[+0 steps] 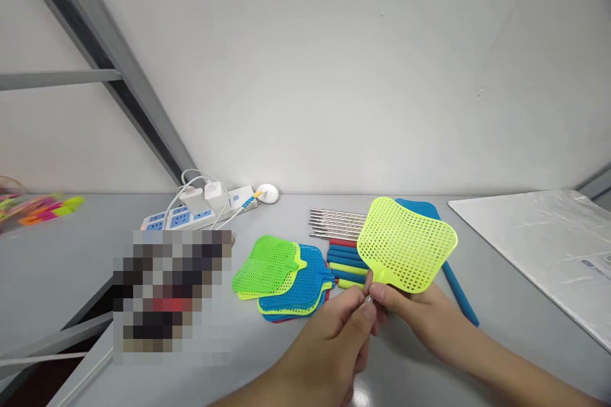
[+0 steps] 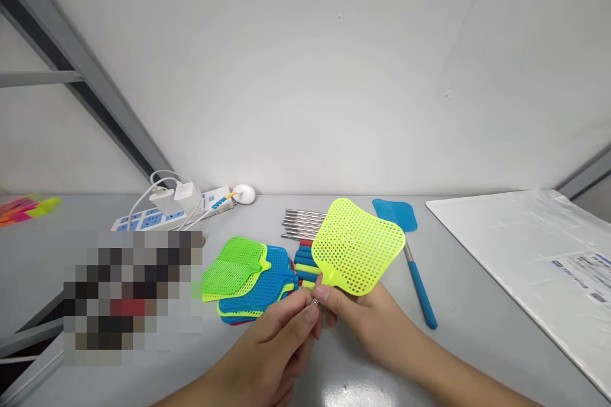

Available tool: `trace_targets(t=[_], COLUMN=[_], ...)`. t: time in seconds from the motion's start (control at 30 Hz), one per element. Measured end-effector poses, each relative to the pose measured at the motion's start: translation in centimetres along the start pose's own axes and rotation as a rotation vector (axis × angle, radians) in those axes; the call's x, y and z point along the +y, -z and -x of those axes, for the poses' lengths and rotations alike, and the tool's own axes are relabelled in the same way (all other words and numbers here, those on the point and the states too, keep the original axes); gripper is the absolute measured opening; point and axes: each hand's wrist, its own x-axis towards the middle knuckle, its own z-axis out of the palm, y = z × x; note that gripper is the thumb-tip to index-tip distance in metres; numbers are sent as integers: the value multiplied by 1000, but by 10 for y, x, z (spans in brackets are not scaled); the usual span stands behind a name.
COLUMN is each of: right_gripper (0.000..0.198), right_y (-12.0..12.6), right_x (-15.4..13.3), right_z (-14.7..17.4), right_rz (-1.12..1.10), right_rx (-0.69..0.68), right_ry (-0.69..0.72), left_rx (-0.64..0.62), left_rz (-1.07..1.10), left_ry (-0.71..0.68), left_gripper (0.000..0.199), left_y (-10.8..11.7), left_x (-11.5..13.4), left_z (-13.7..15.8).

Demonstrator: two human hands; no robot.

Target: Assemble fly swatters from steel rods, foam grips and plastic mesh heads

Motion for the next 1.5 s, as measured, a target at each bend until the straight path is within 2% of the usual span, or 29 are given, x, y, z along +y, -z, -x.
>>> trace_targets(t=[0.17,0.3,0.4,0.47,0.57,0.63,0.73,0.77,0.87,0.93,1.0,1.13,1.2,1.3,1.5], right_gripper=[30,27,26,26,27,25,24,24,25,27,27,24,24,25,27], right_y=[17,45,60,62,52,38,15,9,2,4,11,37,52,70,98], right_x=[-1,-5,-9,-10,-7,-2,5,7,7,4,0,-8,-12,-19,-24], right_z=[-4,-11,-14,-15,-14,-11,-6,-4,-1,0,-1,-8,-12,-19,-23], right_rz=[46,-46,-122,-155,-158,-138,-175,-197,-179,-127,-106,-171,-237,-317,-434], right_rx=[202,406,466,450,380,240,-46,-92,-63,-3,66,273,396,550,659], right_ry=[59,132,167,188,191,148,69,59,77,87,103,171,183,184,207], left_rx=[-56,-120,-158,-178,-190,-187,-193,-195,-205,-196,-130,148,239,290,372], left_rz=[-131,-141,-112,-81,-19,18,20,11,-53,-173,-418,-1116,-1354,-1483,-1497], left_ry=[24,65,82,94,107,119,103,94,87,84,42,-105,-120,-85,-105], left_gripper=[37,39,39,37,33,30,29,30,33,36,41,39,35,35,36], left_y=[10,19,22,22,19,16,11,11,12,15,17,26,33,44,69], left_x=[8,12,10,9,7,8,10,11,14,19,26,38,42,48,59], left_z=[3,6,7,7,6,6,6,6,7,9,13,21,24,25,26])
